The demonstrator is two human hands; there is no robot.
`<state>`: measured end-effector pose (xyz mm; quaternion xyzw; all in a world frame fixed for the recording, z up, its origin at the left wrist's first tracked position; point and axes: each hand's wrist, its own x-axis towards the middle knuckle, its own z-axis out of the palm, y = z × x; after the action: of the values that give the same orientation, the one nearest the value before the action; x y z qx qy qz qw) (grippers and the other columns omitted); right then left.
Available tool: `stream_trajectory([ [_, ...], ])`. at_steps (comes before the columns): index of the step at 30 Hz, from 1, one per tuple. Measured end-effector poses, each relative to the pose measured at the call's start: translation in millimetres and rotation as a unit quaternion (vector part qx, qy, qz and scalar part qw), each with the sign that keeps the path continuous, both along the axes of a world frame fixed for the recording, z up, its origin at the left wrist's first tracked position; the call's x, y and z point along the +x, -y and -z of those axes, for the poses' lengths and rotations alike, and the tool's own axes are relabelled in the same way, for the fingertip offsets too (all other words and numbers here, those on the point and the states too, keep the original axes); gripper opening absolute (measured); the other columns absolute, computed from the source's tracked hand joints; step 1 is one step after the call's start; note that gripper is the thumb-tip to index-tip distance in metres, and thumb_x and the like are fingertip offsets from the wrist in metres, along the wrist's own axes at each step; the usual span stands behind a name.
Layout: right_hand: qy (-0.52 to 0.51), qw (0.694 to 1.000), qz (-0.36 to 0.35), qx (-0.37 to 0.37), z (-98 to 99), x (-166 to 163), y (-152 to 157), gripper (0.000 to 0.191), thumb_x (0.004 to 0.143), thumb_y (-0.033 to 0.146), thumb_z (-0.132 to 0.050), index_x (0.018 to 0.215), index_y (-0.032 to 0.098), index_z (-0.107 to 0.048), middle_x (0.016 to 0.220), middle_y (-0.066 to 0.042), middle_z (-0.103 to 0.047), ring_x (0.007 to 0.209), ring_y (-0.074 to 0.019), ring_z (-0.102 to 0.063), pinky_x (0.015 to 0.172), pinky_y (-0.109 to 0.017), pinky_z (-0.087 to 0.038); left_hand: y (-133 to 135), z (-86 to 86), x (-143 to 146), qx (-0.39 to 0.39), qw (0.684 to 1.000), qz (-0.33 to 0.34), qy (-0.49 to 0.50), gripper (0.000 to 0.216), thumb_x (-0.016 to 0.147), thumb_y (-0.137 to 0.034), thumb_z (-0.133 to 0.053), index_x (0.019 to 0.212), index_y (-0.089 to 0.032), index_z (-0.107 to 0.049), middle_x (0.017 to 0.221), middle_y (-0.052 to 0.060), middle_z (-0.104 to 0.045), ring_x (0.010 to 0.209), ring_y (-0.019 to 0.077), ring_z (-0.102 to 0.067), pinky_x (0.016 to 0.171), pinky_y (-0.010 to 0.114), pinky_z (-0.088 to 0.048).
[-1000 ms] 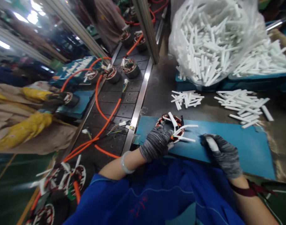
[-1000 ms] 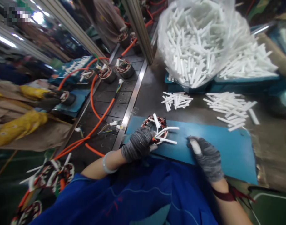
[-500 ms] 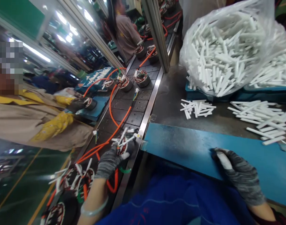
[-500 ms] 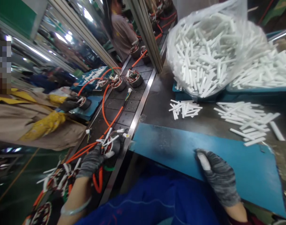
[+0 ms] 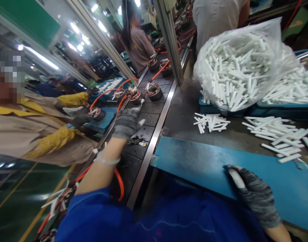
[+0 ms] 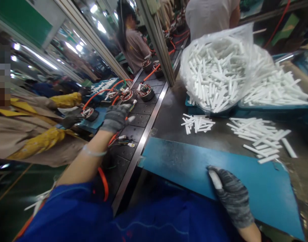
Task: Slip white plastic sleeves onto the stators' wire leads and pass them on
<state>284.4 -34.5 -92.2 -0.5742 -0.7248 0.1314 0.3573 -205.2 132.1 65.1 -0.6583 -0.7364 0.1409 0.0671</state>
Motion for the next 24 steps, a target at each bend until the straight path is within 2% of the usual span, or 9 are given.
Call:
stream_trajectory([
  [3, 0.003, 1.000, -0.009, 0.015, 0.6, 0, -1, 0.043, 0.105, 0.051, -0.046, 0.106, 0.023, -0.077, 0.099, -0.006, -0.083, 0.087, -0.0254, -0.080, 0.084, -0.039, -0.065, -82, 10.1, 19, -0.014, 1.000, 0.027, -0.001, 0.080, 0.097, -0.041, -0.061, 0.161, -0.005, -0.028, 0.169, 0.020, -0.031, 0.154, 0.0330, -0.026, 0.127, 0.053, -0.011],
  [5, 0.003, 1.000, -0.004, 0.028, 1.2, -1, -1, 0.044, 0.105, 0.051, -0.045, 0.105, 0.022, -0.078, 0.098, -0.006, -0.083, 0.085, -0.0247, -0.080, 0.084, -0.038, -0.065, -123, 15.8, 28, -0.021, 1.000, 0.017, -0.005, 0.080, 0.097, -0.037, -0.060, 0.161, -0.002, -0.027, 0.170, 0.023, -0.027, 0.155, 0.0338, -0.025, 0.128, 0.055, -0.010],
  [7, 0.001, 0.999, 0.001, 0.039, 1.3, -2, -2, 0.045, 0.105, 0.051, -0.045, 0.104, 0.021, -0.079, 0.096, -0.006, -0.083, 0.082, -0.0245, -0.081, 0.082, -0.037, -0.066, -150, 20.2, 33, -0.033, 0.999, 0.000, -0.007, 0.084, 0.092, -0.035, -0.066, 0.160, -0.003, -0.030, 0.171, 0.025, -0.023, 0.157, 0.0364, -0.024, 0.128, 0.056, -0.011],
  [9, -0.008, 0.999, -0.005, 0.041, 0.6, -3, -4, 0.048, 0.105, 0.052, -0.044, 0.102, 0.021, -0.081, 0.094, -0.006, -0.083, 0.080, -0.0250, -0.081, 0.080, -0.036, -0.067, -166, 24.0, 36, -0.039, 0.999, -0.012, -0.007, 0.092, 0.085, -0.033, -0.072, 0.162, -0.005, -0.029, 0.172, 0.025, -0.019, 0.159, 0.0384, -0.019, 0.129, 0.057, -0.012],
  [12, -0.043, 0.999, 0.000, 0.011, -2.1, -4, -6, 0.053, 0.102, 0.060, -0.046, 0.099, 0.022, -0.083, 0.090, -0.007, -0.083, 0.077, -0.0269, -0.081, 0.079, -0.037, -0.068, -177, 29.5, 39, -0.038, 0.999, -0.022, -0.002, 0.108, 0.079, -0.035, -0.078, 0.166, -0.008, -0.019, 0.173, 0.026, -0.012, 0.162, 0.0394, -0.010, 0.130, 0.057, -0.012],
  [14, -0.071, 0.997, 0.016, -0.021, -4.0, -5, -7, 0.055, 0.099, 0.065, -0.048, 0.098, 0.023, -0.083, 0.090, -0.008, -0.083, 0.078, -0.0284, -0.081, 0.082, -0.037, -0.068, -180, 32.1, 44, -0.040, 0.999, -0.022, 0.002, 0.111, 0.078, -0.037, -0.079, 0.166, -0.009, -0.019, 0.172, 0.027, -0.015, 0.161, 0.0401, -0.012, 0.130, 0.058, -0.013],
  [18, -0.097, 0.994, 0.032, -0.046, -5.3, -7, -7, 0.052, 0.096, 0.066, -0.053, 0.098, 0.024, -0.083, 0.093, -0.008, -0.083, 0.081, -0.0298, -0.081, 0.084, -0.038, -0.067, -177, 31.4, 62, -0.045, 0.999, -0.009, 0.009, 0.076, 0.092, -0.044, -0.070, 0.156, -0.015, -0.042, 0.163, 0.021, -0.040, 0.155, 0.0385, -0.032, 0.126, 0.064, -0.020],
  [20, -0.098, 0.994, 0.030, -0.032, -4.9, -7, -7, 0.044, 0.097, 0.061, -0.055, 0.098, 0.027, -0.083, 0.093, -0.007, -0.083, 0.081, -0.0303, -0.081, 0.082, -0.038, -0.068, -164, 28.8, 68, -0.043, 0.999, 0.002, 0.019, 0.062, 0.097, -0.047, -0.065, 0.149, -0.018, -0.051, 0.159, 0.016, -0.046, 0.149, 0.0360, -0.041, 0.123, 0.065, -0.029],
  [24, -0.075, 0.997, 0.012, -0.003, -4.7, -7, -7, 0.039, 0.100, 0.054, -0.054, 0.100, 0.027, -0.082, 0.095, -0.006, -0.083, 0.082, -0.0289, -0.081, 0.082, -0.039, -0.068, -119, 24.5, 68, -0.032, 0.998, 0.019, 0.059, 0.058, 0.097, -0.047, -0.066, 0.146, -0.019, -0.053, 0.153, 0.014, -0.052, 0.139, 0.0334, -0.051, 0.117, 0.061, -0.040],
])
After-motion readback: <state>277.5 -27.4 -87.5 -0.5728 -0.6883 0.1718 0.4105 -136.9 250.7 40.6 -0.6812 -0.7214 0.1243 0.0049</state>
